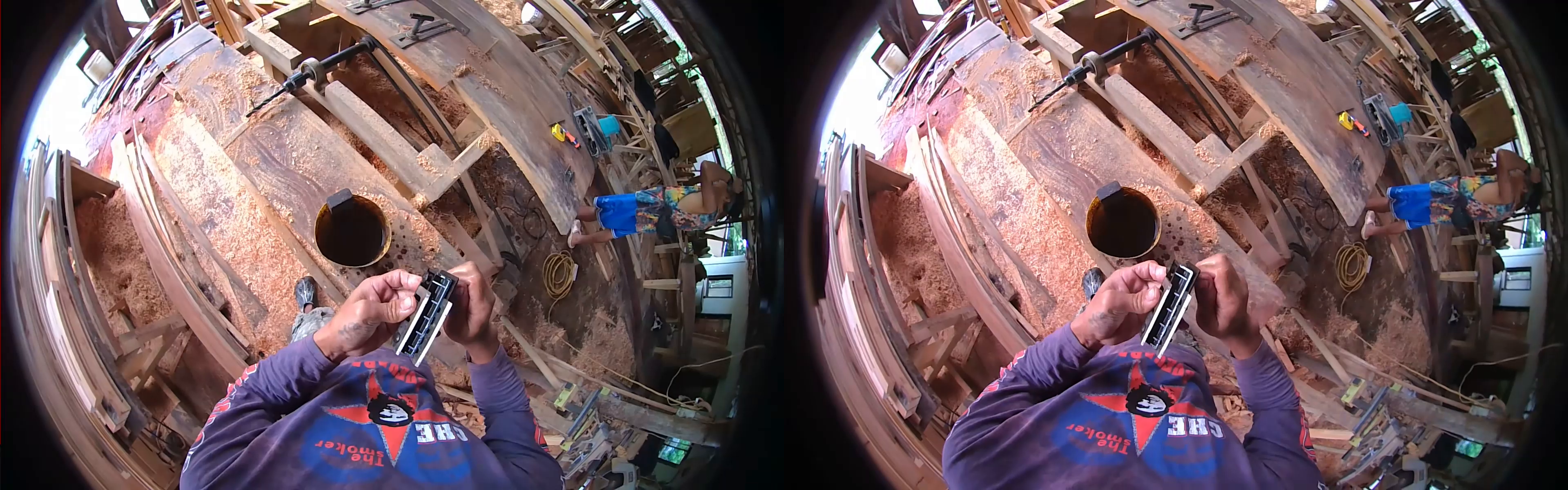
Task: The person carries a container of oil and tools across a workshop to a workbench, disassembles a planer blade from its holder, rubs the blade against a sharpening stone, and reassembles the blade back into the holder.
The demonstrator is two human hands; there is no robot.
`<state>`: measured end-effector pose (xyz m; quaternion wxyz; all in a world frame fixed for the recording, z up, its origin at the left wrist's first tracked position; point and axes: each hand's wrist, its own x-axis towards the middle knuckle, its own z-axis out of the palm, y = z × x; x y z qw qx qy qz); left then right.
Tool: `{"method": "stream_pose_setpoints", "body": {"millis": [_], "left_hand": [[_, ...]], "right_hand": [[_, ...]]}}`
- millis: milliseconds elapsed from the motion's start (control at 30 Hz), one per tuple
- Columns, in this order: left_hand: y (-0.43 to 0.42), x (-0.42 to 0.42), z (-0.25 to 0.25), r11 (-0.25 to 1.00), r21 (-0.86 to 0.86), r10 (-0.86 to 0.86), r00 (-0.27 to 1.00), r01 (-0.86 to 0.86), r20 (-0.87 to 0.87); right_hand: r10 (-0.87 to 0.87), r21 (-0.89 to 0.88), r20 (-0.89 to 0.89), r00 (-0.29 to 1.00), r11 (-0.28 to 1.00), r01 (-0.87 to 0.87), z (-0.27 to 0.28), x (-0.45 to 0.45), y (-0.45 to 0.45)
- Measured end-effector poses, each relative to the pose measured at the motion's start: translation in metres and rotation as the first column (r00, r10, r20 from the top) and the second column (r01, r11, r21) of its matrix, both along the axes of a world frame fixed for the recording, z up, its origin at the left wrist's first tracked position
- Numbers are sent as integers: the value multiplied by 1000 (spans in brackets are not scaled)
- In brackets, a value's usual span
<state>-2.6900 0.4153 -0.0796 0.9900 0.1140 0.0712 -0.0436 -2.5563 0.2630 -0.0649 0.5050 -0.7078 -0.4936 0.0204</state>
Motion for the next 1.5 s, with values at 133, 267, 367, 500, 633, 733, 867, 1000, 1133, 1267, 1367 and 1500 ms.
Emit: {"method": "stream_pose_setpoints", "body": {"millis": [133,267,367,500,633,733,867,1000,1133,1267,1367,1500], "left_hand": [[1,-2,0,999,40,18,1000,-17,-8],[0,-4,-1,997,68,38,999,-38,-1],[1,-5,-2,999,41,29,1000,-29,13],[1,-7,-6,998,34,57,998,-57,-16],[0,-9,-7,998,41,40,999,-39,-22],[0,-8,-12,999,29,39,999,-39,-10],[0,-6,-4,996,84,42,998,-37,-52],[2,-9,-10,956,291,39,997,-18,-65],[10,-8,-16,791,611,15,999,-38,42],[13,-4,-19,825,565,-12,1000,-4,24],[5,6,-6,908,417,74,995,-43,-59],[1,13,-11,928,373,19,999,-1,-43]], "right_hand": [[104,46,-582,806,994,-95,7,-7,-1],[-25,-44,-971,238,996,-76,37,-10,3],[-26,-42,-991,129,992,-120,30,-2,-3],[21,-11,-617,787,999,-35,7,-13,1],[73,25,-145,987,997,-71,-10,-15,-6],[44,14,-52,998,999,-43,-9,-13,-5],[41,-79,-281,959,995,-66,-7,-14,-11],[79,-66,-538,839,989,-135,-5,-13,-17],[14,17,-1000,-17,982,-190,11,-14,-18],[24,122,-923,-383,965,-233,-11,-8,-26],[-87,-105,-739,668,994,13,-23,-23,-23],[-71,29,-248,966,996,81,-27,-31,-21]]}}
